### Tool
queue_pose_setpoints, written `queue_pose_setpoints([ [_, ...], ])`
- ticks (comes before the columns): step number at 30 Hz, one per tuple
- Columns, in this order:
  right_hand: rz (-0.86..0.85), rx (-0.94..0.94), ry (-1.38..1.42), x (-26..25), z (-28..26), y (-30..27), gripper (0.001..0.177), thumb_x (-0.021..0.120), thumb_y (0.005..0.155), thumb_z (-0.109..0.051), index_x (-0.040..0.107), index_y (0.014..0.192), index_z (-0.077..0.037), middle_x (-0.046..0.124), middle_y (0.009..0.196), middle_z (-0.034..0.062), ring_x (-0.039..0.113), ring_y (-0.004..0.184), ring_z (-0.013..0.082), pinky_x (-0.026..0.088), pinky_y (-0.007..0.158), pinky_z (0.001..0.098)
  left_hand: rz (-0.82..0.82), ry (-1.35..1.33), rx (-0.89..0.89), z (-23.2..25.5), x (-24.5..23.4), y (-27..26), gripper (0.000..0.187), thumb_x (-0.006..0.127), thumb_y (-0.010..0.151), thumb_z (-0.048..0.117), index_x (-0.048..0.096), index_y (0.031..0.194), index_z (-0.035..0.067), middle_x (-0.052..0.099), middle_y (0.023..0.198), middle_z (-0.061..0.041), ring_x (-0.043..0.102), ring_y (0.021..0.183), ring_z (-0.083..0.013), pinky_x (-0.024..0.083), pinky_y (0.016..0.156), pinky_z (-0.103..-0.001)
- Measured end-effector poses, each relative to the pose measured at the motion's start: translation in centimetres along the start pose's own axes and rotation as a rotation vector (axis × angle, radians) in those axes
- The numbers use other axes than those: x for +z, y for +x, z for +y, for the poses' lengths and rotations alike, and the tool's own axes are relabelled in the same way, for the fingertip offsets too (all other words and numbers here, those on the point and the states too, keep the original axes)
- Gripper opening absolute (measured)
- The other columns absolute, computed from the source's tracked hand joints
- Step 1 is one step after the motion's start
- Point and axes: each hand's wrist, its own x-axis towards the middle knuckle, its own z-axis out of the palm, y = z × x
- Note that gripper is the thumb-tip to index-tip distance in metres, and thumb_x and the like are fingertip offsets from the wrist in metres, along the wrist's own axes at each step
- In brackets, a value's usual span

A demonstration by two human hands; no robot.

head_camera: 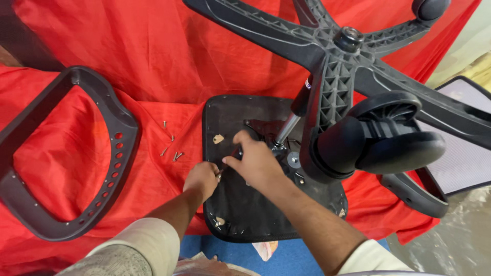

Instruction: The person uses a screwdriver to tighten screws into the underside of an office chair seat. The chair base and armrests are visible nearby on a red protective sheet.

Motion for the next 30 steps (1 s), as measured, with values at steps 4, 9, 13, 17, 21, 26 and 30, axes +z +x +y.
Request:
queue_pose_setpoints([
  [4, 0.285, -0.322, 0.064, -1.1, 1.0, 0.3, 0.045, 0.09, 0.071, -0.02, 0.062, 0.102, -0.002, 0.07, 0.082, 0.0164, 0.07, 0.075, 0.0267, 0.054, 0.068, 0.0386, 0.016, 0.026, 0.006, 0.2, -0.1, -0.5, 0.02, 0.079, 0.079, 0.02, 0.078, 0.097, 0.012, 0.073, 0.101, -0.016, 0.069, 0.1, -0.0366, 0.054, 0.087, -0.047],
  [9, 0.258, -0.19, 0.321, -1.7, 2.3, 0.8, 0.036, 0.086, 0.082, -0.015, 0.067, 0.11, -0.004, 0.066, 0.083, 0.006, 0.057, 0.07, 0.0086, 0.049, 0.063, 0.027, 0.07, -0.063, 0.032, -0.3, 0.4, -0.4, 0.016, 0.079, 0.083, 0.021, 0.08, 0.096, 0.012, 0.075, 0.096, -0.015, 0.07, 0.097, -0.0354, 0.055, 0.086, -0.044],
  [13, 0.242, -0.336, 0.517, -1.6, 2.7, 1.2, 0.035, 0.079, 0.087, -0.003, 0.061, 0.117, -0.001, 0.065, 0.09, 0.0007, 0.062, 0.081, 0.0037, 0.053, 0.071, 0.0218, 0.03, -0.182, -0.018, -1.2, 1.0, 0.4, 0.016, 0.08, 0.079, 0.016, 0.08, 0.095, 0.01, 0.077, 0.091, -0.014, 0.074, 0.09, -0.03, 0.057, 0.083, -0.04],
  [17, 0.225, -0.353, 0.554, -1.3, 3.1, 1.2, 0.039, 0.077, 0.087, 0.001, 0.056, 0.12, 0.001, 0.068, 0.094, 0.0005, 0.067, 0.087, 0.0034, 0.056, 0.078, 0.0199, 0.033, -0.216, 0.005, -1.8, 1.4, 0.9, 0.02, 0.083, 0.075, 0.013, 0.08, 0.095, 0.009, 0.076, 0.091, -0.014, 0.074, 0.088, -0.0284, 0.057, 0.082, -0.038],
  [21, 0.222, -0.358, 0.536, -1.1, 3.0, 1.0, 0.035, 0.077, 0.088, 0.002, 0.059, 0.118, 0.001, 0.07, 0.097, 0.0003, 0.067, 0.09, 0.0034, 0.057, 0.082, 0.02, 0.012, -0.257, -0.014, -1.7, 0.8, 0.6, 0.02, 0.081, 0.076, 0.011, 0.08, 0.096, 0.008, 0.077, 0.09, -0.012, 0.075, 0.086, -0.0259, 0.057, 0.08, -0.036],
  [26, 0.209, -0.321, 0.489, -1.0, 3.0, 0.5, 0.034, 0.079, 0.088, 0.001, 0.061, 0.117, 0.0, 0.069, 0.094, 0.0004, 0.067, 0.087, 0.0044, 0.057, 0.08, 0.0209, -0.054, -0.328, -0.092, -1.1, 0.2, 0.4, 0.018, 0.079, 0.08, 0.012, 0.079, 0.097, 0.008, 0.078, 0.089, -0.013, 0.077, 0.085, -0.0237, 0.058, 0.079, -0.035],
  [30, 0.19, -0.338, 0.509, -0.6, 2.9, 0.6, 0.033, 0.079, 0.089, 0.001, 0.061, 0.117, 0.0, 0.068, 0.095, 0.0, 0.067, 0.089, 0.0044, 0.058, 0.082, 0.0215, -0.041, -0.288, -0.073, -1.1, 0.1, 0.2, 0.021, 0.081, 0.078, 0.012, 0.08, 0.098, 0.008, 0.077, 0.091, -0.013, 0.076, 0.087, -0.0253, 0.057, 0.08, -0.036],
])
